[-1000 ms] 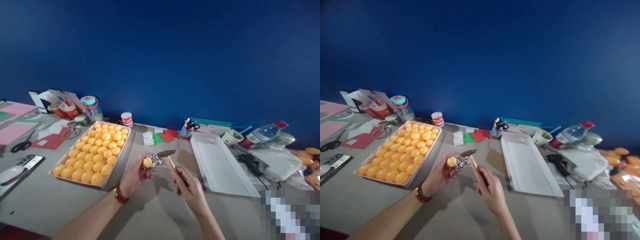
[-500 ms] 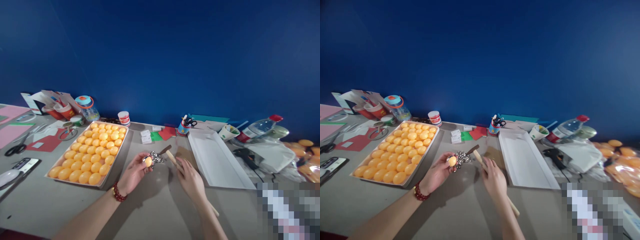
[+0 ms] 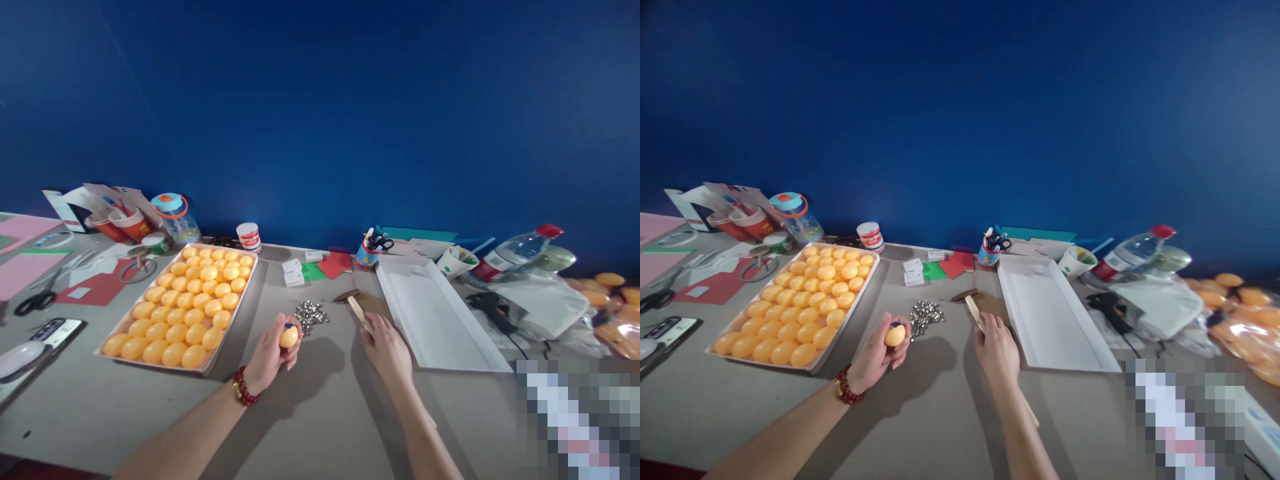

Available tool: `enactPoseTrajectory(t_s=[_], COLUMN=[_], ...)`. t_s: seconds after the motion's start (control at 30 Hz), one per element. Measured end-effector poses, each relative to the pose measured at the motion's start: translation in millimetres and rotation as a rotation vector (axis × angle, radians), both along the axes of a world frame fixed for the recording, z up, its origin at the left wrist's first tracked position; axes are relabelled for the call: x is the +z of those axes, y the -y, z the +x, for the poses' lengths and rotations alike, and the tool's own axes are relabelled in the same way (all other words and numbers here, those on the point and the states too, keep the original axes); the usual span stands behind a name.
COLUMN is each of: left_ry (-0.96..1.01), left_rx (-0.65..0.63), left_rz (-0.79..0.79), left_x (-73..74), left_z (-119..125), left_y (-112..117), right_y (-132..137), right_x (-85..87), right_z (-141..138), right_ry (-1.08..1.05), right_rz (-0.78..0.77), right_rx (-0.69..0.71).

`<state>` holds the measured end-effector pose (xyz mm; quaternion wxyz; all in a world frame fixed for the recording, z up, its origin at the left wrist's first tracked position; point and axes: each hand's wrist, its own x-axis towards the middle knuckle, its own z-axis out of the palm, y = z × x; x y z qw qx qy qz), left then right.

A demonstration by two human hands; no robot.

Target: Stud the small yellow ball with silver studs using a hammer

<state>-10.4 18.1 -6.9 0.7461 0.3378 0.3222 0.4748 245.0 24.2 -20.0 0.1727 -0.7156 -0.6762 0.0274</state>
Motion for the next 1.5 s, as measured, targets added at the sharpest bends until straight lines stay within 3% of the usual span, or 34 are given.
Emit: enactPoseTrajectory(t_s=[0.23, 0.4, 0.5, 0.57, 0.7, 0.83, 0.97, 1.2, 1.37, 1.5], left_ry=[-0.034, -0.099, -0.322, -0.503, -0.737, -0.825, -0.943, -0.944, -0.869, -0.867], left_rx=[0.006, 0.107, 0.170, 0.177, 0.141, 0.156, 0.219, 0.203, 0.194, 0.190], left_rz=[0.101, 0.116, 0.202, 0.355, 0.740, 0.985, 1.075, 1.068, 1.009, 1.107], left_x=[6.7, 6.6, 6.8, 8.6, 13.4, 15.5, 12.6, 7.4, 10.8, 12.7], left_z=[2, -1, -2, -1, 0, -1, 0, 6, 3, 2], left_y=[2, 3, 5, 7, 13, 19, 21, 20, 14, 12], right_y=[1, 0, 8, 17, 38, 47, 48, 44, 38, 39], right_x=[1.9, 3.8, 9.8, 14.2, 20.4, 23.6, 23.5, 21.9, 25.4, 29.0], right_z=[0, -6, -26, -46, -82, -96, -96, -95, -93, -93], right_ry=[0.133, -0.001, -0.290, -0.528, -0.961, -1.465, -1.798, -1.894, -2.049, -1.922], right_rz=[0.047, 0.205, 0.219, 0.083, -0.173, -0.348, -0.442, -0.473, -0.519, -0.476], right_rx=[0.029, 0.124, 0.272, 0.381, 0.471, 0.446, 0.314, 0.200, 0.262, 0.226])
